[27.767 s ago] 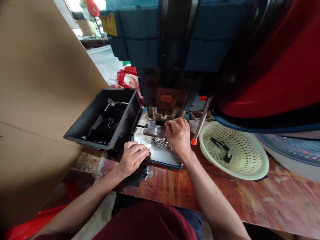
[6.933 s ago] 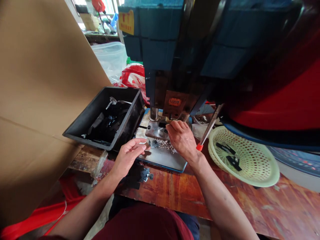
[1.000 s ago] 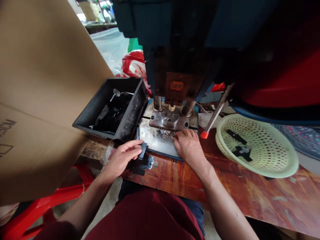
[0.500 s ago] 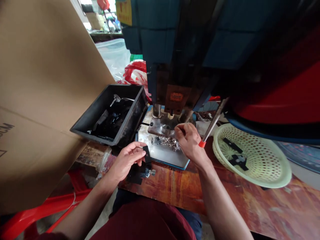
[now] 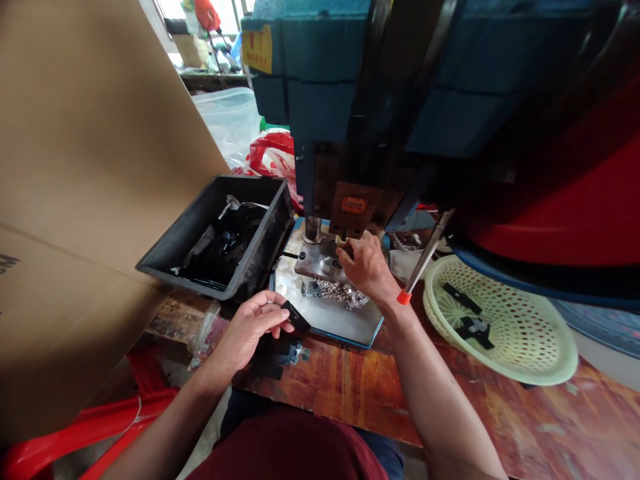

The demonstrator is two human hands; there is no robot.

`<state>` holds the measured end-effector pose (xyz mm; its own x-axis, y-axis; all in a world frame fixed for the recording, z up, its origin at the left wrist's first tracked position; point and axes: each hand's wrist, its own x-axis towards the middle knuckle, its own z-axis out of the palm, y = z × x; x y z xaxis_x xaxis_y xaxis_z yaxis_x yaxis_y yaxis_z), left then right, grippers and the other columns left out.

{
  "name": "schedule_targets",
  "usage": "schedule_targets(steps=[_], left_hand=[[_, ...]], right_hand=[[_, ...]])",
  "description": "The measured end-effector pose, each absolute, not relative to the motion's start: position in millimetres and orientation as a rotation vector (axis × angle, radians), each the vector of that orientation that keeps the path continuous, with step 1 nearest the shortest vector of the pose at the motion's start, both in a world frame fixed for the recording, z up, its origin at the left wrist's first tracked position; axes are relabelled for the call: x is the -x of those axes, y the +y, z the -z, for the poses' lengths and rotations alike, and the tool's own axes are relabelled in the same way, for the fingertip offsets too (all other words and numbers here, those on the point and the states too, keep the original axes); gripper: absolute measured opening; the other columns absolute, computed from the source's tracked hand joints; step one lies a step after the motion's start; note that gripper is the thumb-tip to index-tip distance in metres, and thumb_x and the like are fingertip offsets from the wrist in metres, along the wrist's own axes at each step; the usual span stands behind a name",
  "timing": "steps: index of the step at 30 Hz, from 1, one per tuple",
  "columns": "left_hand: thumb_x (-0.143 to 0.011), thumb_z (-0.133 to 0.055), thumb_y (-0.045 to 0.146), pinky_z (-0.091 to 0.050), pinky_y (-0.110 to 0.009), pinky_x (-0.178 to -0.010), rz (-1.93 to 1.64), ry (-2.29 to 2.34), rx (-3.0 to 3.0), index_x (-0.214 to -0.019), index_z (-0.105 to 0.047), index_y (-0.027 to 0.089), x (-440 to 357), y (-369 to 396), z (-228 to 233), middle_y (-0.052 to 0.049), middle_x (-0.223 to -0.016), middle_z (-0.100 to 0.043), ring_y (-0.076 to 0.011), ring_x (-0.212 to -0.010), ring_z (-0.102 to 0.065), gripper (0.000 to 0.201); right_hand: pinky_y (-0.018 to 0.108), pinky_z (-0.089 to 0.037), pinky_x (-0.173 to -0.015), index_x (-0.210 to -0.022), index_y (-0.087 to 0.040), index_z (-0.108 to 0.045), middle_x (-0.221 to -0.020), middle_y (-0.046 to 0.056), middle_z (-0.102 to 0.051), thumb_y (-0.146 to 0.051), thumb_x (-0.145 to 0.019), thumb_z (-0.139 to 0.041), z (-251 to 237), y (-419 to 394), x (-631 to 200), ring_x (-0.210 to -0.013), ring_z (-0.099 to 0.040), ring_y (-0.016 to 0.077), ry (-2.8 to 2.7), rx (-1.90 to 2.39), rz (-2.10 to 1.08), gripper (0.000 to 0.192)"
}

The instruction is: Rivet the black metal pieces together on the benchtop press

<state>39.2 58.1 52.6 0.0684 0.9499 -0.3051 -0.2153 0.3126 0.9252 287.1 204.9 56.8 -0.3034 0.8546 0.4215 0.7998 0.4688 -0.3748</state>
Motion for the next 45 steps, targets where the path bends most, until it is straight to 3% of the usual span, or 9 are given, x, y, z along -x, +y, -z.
schedule_targets(steps=[7,14,21,26,29,31,36,42,45], left_hand=[[-0.079,-0.083,0.043,-0.046,-0.024,-0.059,-1.057,1.137,-0.793,-0.095,-0.063,0.018,-40.7,59.8,-50.2,-0.002,-0.070,-0.073,-0.0179,-0.068,-0.074,0.036],[-0.076,-0.084,0.037,-0.049,-0.021,-0.055,-1.102,1.106,-0.625,-0.092,-0.062,0.017,-40.8,64.9,-43.9,-0.005,-0.071,-0.075,-0.0210,-0.070,-0.079,0.034],[-0.076,-0.086,0.037,-0.053,-0.020,-0.053,-1.055,1.048,-0.598,-0.092,-0.062,0.016,-55.3,68.3,-45.6,-0.005,-0.075,-0.076,-0.0217,-0.070,-0.079,0.036],[-0.082,-0.084,0.052,-0.048,-0.019,-0.048,-0.994,1.039,-0.671,-0.095,-0.068,0.014,-57.8,69.4,-54.5,-0.009,-0.085,-0.079,-0.0161,-0.062,-0.075,0.043],[-0.078,-0.088,0.043,-0.051,-0.019,-0.051,-0.987,1.059,-0.710,-0.097,-0.074,0.010,-53.7,71.8,-56.5,-0.008,-0.075,-0.077,-0.0125,-0.057,-0.070,0.040],[-0.076,-0.088,0.036,-0.054,-0.021,-0.055,-1.003,1.092,-0.723,-0.100,-0.076,0.009,-51.6,74.4,-56.7,-0.008,-0.070,-0.076,-0.0124,-0.055,-0.069,0.038],[-0.077,-0.085,0.027,-0.057,-0.023,-0.057,-1.049,1.141,-0.780,-0.102,-0.078,0.007,-52.8,81.5,-61.4,-0.009,-0.069,-0.077,-0.0157,-0.059,-0.072,0.033],[-0.078,-0.080,0.022,-0.057,-0.022,-0.055,-1.043,1.147,-0.821,-0.102,-0.078,0.005,-62.9,90.7,-74.4,-0.009,-0.069,-0.077,-0.0154,-0.059,-0.072,0.029],[-0.079,-0.078,0.018,-0.058,-0.022,-0.054,-1.031,1.139,-0.815,-0.100,-0.079,0.005,-68.1,95.1,-78.9,-0.009,-0.070,-0.076,-0.0158,-0.060,-0.073,0.025]], right_hand=[[0.050,-0.047,-0.092,-0.076,-0.024,-0.060,-0.082,0.010,-0.064,-0.033,-0.092,-0.058,-54.4,206.3,-282.4,-0.094,-0.060,0.0307,-2.063,1.389,-0.148,0.018],[0.039,-0.049,-0.078,-0.097,-0.025,-0.063,-0.091,0.007,-0.069,-0.042,-0.100,-0.053,-71.6,134.3,-285.8,-0.086,-0.064,0.0244,-1.682,1.565,-0.346,0.021],[0.030,-0.051,-0.057,-0.098,-0.026,-0.070,-0.076,0.001,-0.070,-0.054,-0.098,-0.063,-61.3,63.7,-263.6,-0.064,-0.062,0.0177,-1.830,1.365,-0.966,0.029],[0.038,-0.061,-0.077,-0.100,-0.026,-0.075,-0.092,0.006,-0.079,-0.032,-0.102,-0.059,-50.0,68.3,-267.5,-0.083,-0.074,0.0217,-1.966,1.178,-0.532,0.017],[0.044,-0.062,-0.090,-0.109,-0.027,-0.077,-0.113,0.009,-0.079,-0.024,-0.102,-0.057,-45.2,70.5,-274.9,-0.102,-0.076,0.0253,-2.048,1.025,-0.369,0.021],[0.044,-0.063,-0.088,-0.119,-0.026,-0.074,-0.116,0.011,-0.078,-0.027,-0.102,-0.061,-42.6,70.4,-278.5,-0.102,-0.075,0.0253,-2.038,1.058,-0.359,0.022],[0.034,-0.061,-0.071,-0.131,-0.020,-0.065,-0.096,0.006,-0.071,-0.033,-0.097,-0.071,-42.9,71.8,-284.5,-0.075,-0.068,0.0173,-1.942,1.185,-0.424,0.036],[0.037,-0.062,-0.083,-0.131,-0.020,-0.066,-0.115,0.011,-0.072,-0.027,-0.100,-0.067,-55.1,80.9,-282.7,-0.092,-0.070,0.0203,-2.013,1.090,-0.366,0.032],[0.037,-0.062,-0.084,-0.131,-0.020,-0.066,-0.113,0.011,-0.073,-0.026,-0.102,-0.065,-57.8,86.1,-281.6,-0.092,-0.070,0.0204,-2.033,1.076,-0.354,0.030]])
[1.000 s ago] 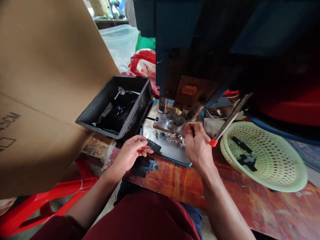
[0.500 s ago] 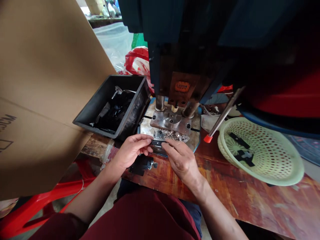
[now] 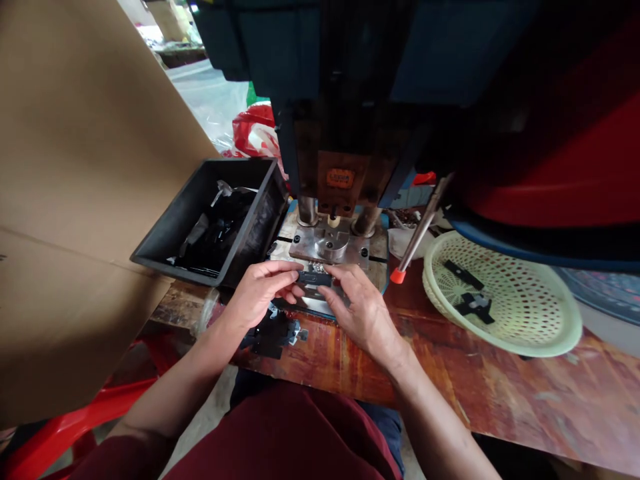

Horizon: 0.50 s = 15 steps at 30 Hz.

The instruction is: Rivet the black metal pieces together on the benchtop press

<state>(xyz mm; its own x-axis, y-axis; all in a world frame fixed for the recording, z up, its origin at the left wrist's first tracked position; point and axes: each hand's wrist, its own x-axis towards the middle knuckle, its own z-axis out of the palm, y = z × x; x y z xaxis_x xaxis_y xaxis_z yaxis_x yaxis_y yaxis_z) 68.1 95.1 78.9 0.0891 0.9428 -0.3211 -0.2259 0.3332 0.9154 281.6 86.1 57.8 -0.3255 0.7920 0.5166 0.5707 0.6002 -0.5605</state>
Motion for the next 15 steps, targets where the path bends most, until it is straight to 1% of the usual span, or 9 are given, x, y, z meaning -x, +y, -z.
schedule_targets(steps=[6,10,15], left_hand=[[-0.081,-0.076,0.015,-0.058,-0.022,-0.053,-1.006,1.133,-0.787,-0.100,-0.078,0.005,-70.7,98.7,-79.4,-0.010,-0.069,-0.076,-0.0161,-0.058,-0.073,0.021],[-0.084,-0.072,0.013,-0.058,-0.021,-0.053,-0.987,1.138,-0.773,-0.100,-0.078,0.004,-70.9,99.5,-78.0,-0.010,-0.069,-0.076,-0.0152,-0.057,-0.072,0.019],[-0.086,-0.070,0.009,-0.058,-0.021,-0.052,-0.996,1.126,-0.780,-0.099,-0.077,0.004,-74.3,105.0,-80.0,-0.009,-0.069,-0.075,-0.0150,-0.058,-0.073,0.016]], right_hand=[[0.041,-0.063,-0.088,-0.126,-0.020,-0.069,-0.111,0.010,-0.075,-0.026,-0.103,-0.063,-52.1,91.1,-283.4,-0.102,-0.072,0.0230,-2.021,1.052,-0.366,0.025],[0.040,-0.063,-0.090,-0.125,-0.019,-0.069,-0.110,0.010,-0.075,-0.025,-0.102,-0.063,-50.9,90.9,-283.4,-0.102,-0.073,0.0226,-2.023,1.063,-0.370,0.024],[0.038,-0.063,-0.091,-0.127,-0.018,-0.068,-0.113,0.012,-0.071,-0.025,-0.103,-0.062,-54.8,92.9,-283.7,-0.102,-0.072,0.0215,-2.025,1.083,-0.347,0.025]])
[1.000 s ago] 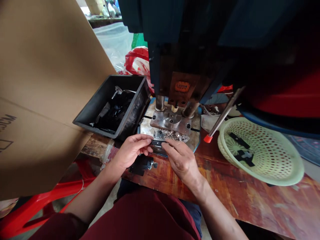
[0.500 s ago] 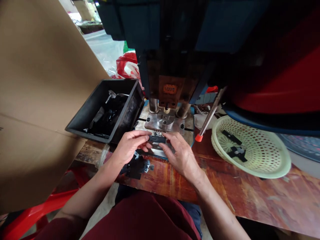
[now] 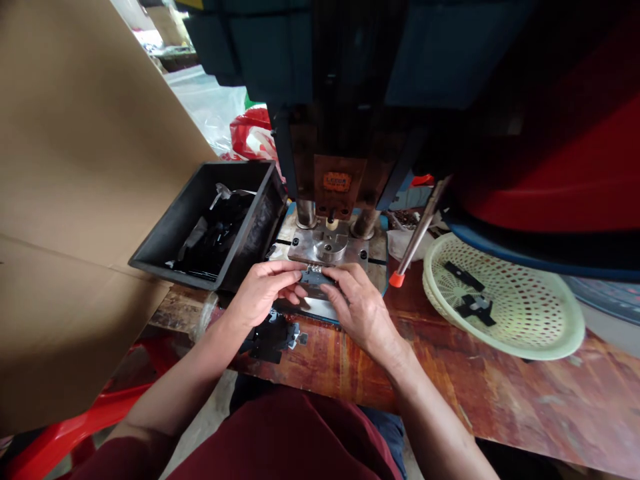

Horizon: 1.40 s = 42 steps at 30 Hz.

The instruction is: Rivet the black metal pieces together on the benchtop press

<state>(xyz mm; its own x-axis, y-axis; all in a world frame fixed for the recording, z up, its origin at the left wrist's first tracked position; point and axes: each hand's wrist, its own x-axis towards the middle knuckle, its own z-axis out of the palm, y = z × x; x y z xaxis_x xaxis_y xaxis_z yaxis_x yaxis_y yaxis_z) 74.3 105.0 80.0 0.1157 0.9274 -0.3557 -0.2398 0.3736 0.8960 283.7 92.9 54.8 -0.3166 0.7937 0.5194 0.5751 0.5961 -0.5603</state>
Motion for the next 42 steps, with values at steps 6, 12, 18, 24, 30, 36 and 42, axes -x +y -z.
schedule_targets(steps=[6,12,18,24,30,36,42], left_hand=[[-0.087,-0.068,0.007,-0.058,-0.020,-0.051,-0.997,1.097,-0.803,-0.097,-0.078,0.005,-78.7,114.5,-85.0,-0.008,-0.075,-0.076,-0.0144,-0.059,-0.073,0.014],[-0.088,-0.068,0.007,-0.057,-0.021,-0.052,-0.994,1.102,-0.824,-0.100,-0.077,0.005,-82.8,123.7,-90.5,-0.009,-0.073,-0.076,-0.0144,-0.059,-0.073,0.015],[-0.092,-0.068,0.017,-0.056,-0.022,-0.055,-0.979,1.057,-0.953,-0.107,-0.076,0.008,-79.4,127.6,-90.4,-0.009,-0.083,-0.077,-0.0138,-0.064,-0.072,0.019],[-0.088,-0.076,0.028,-0.045,-0.019,-0.047,-0.898,1.058,-1.079,-0.098,-0.077,0.012,-73.9,126.2,-86.1,-0.005,-0.078,-0.073,-0.0094,-0.055,-0.065,0.019],[-0.082,-0.080,0.026,-0.045,-0.019,-0.047,-0.844,1.047,-0.940,-0.098,-0.077,0.011,-72.9,126.7,-83.0,-0.007,-0.080,-0.075,-0.0102,-0.054,-0.066,0.022],[-0.086,-0.078,0.033,-0.046,-0.020,-0.047,-0.779,1.065,-1.027,-0.096,-0.076,0.012,-68.1,119.3,-79.4,-0.007,-0.083,-0.075,-0.0111,-0.056,-0.067,0.023],[-0.096,-0.067,0.044,-0.044,-0.018,-0.047,-0.732,1.241,-1.175,-0.109,-0.074,0.016,-25.6,90.6,-75.0,-0.008,-0.093,-0.076,-0.0104,-0.060,-0.065,0.032]], right_hand=[[0.040,-0.063,-0.090,-0.125,-0.020,-0.068,-0.112,0.011,-0.070,-0.028,-0.104,-0.062,-59.5,100.9,-289.1,-0.101,-0.071,0.0219,-2.054,1.095,-0.304,0.024],[0.040,-0.063,-0.091,-0.123,-0.019,-0.069,-0.110,0.012,-0.071,-0.027,-0.104,-0.061,-63.8,109.6,-291.1,-0.103,-0.071,0.0226,-2.041,1.062,-0.237,0.022],[0.035,-0.059,-0.086,-0.110,-0.019,-0.072,-0.101,0.009,-0.073,-0.030,-0.106,-0.055,-66.2,114.0,-290.6,-0.095,-0.071,0.0202,-1.975,1.107,-0.347,0.021],[0.029,-0.048,-0.061,-0.081,-0.022,-0.068,-0.067,0.000,-0.065,-0.050,-0.106,-0.051,-76.3,114.8,-291.9,-0.063,-0.060,0.0151,-1.874,1.352,-0.777,0.041],[0.027,-0.040,-0.054,-0.071,-0.022,-0.061,-0.060,-0.002,-0.056,-0.062,-0.102,-0.050,-77.1,114.3,-289.2,-0.058,-0.051,0.0135,-1.869,1.388,-0.887,0.052],[0.027,-0.042,-0.056,-0.074,-0.021,-0.060,-0.066,-0.002,-0.058,-0.061,-0.104,-0.048,-82.2,95.7,-301.6,-0.061,-0.053,0.0137,-1.928,1.415,-0.985,0.052],[0.038,-0.055,-0.065,-0.094,-0.029,-0.075,-0.086,0.007,-0.075,-0.059,-0.104,-0.043,-21.7,37.6,-416.4,-0.072,-0.070,0.0233,-2.251,1.438,-0.644,0.044]])
